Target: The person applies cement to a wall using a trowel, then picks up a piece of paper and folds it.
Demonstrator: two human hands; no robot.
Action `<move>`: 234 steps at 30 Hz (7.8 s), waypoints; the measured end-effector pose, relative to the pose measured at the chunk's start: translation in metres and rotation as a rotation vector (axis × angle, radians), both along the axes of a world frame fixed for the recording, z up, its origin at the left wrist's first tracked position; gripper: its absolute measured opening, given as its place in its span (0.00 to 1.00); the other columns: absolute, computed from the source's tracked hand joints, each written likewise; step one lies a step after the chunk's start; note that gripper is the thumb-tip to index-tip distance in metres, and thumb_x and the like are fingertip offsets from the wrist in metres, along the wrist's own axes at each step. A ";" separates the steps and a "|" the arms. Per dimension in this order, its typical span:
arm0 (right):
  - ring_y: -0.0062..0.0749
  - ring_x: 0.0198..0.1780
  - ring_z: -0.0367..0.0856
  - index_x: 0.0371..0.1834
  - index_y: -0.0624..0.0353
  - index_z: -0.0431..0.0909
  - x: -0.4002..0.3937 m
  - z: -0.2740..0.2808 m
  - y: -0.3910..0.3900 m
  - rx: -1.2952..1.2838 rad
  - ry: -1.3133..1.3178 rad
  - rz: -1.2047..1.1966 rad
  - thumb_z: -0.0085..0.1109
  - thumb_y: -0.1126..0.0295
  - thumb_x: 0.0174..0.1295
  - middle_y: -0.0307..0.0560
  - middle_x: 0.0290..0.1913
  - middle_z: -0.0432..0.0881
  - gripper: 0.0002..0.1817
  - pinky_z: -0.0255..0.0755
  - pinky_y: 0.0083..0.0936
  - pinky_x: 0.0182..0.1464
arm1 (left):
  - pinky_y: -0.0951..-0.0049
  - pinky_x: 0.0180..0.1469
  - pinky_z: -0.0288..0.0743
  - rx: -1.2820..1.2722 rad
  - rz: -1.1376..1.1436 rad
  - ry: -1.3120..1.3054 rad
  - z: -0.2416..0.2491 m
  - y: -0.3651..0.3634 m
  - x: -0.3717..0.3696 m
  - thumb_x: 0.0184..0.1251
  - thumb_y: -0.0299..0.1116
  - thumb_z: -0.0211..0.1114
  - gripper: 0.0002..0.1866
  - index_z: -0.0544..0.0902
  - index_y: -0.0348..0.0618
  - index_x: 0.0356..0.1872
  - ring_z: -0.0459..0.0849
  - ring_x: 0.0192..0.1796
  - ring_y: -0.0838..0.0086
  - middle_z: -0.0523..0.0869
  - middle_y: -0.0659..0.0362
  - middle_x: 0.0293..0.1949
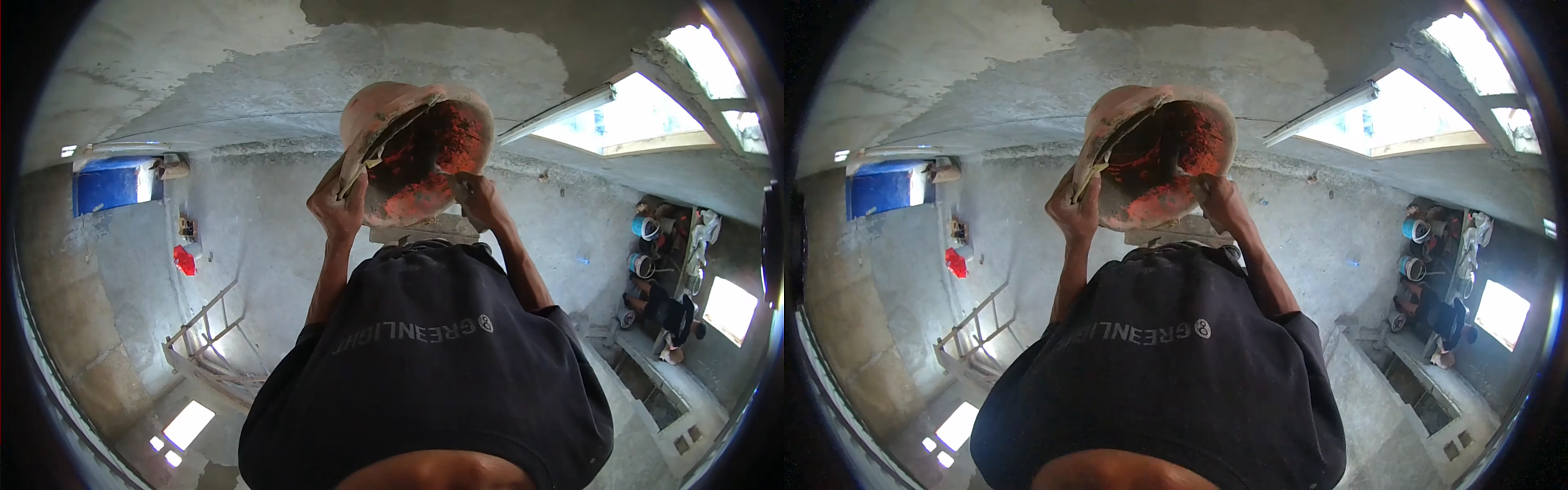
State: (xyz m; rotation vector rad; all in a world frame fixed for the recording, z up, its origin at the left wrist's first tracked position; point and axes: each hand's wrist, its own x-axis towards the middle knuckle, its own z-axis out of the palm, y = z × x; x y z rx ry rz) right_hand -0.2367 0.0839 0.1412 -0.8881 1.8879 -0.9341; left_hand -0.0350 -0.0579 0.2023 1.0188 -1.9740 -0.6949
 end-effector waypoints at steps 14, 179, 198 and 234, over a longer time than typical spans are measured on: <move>0.56 0.33 0.80 0.34 0.66 0.78 0.022 0.009 -0.011 -0.188 0.176 0.069 0.52 0.70 0.56 0.63 0.28 0.79 0.10 0.73 0.44 0.34 | 0.71 0.30 0.74 -0.110 -0.061 0.031 0.024 -0.003 -0.003 0.53 0.31 0.68 0.11 0.83 0.31 0.32 0.83 0.27 0.66 0.85 0.52 0.27; 0.56 0.44 0.79 0.45 0.51 0.79 -0.180 -0.118 -0.344 -0.714 1.038 0.188 0.54 0.52 0.61 0.58 0.40 0.81 0.18 0.73 0.44 0.45 | 0.72 0.27 0.71 0.764 1.124 0.197 -0.174 0.099 0.037 0.55 0.32 0.69 0.11 0.84 0.31 0.31 0.78 0.23 0.78 0.84 0.56 0.21; 0.42 0.35 0.83 0.41 0.60 0.81 -0.219 -0.156 -0.331 -0.448 0.910 0.143 0.56 0.56 0.62 0.52 0.30 0.83 0.18 0.74 0.33 0.38 | 0.70 0.27 0.72 0.748 1.133 0.203 -0.178 0.098 0.037 0.55 0.34 0.68 0.13 0.83 0.30 0.30 0.78 0.22 0.77 0.83 0.54 0.20; 0.50 0.47 0.79 0.48 0.52 0.77 -0.147 -0.107 -0.346 -0.272 1.176 0.182 0.55 0.56 0.61 0.57 0.41 0.82 0.16 0.74 0.43 0.45 | 0.69 0.26 0.73 0.704 1.136 0.186 -0.183 0.098 0.036 0.54 0.33 0.68 0.12 0.83 0.30 0.27 0.80 0.21 0.74 0.83 0.53 0.20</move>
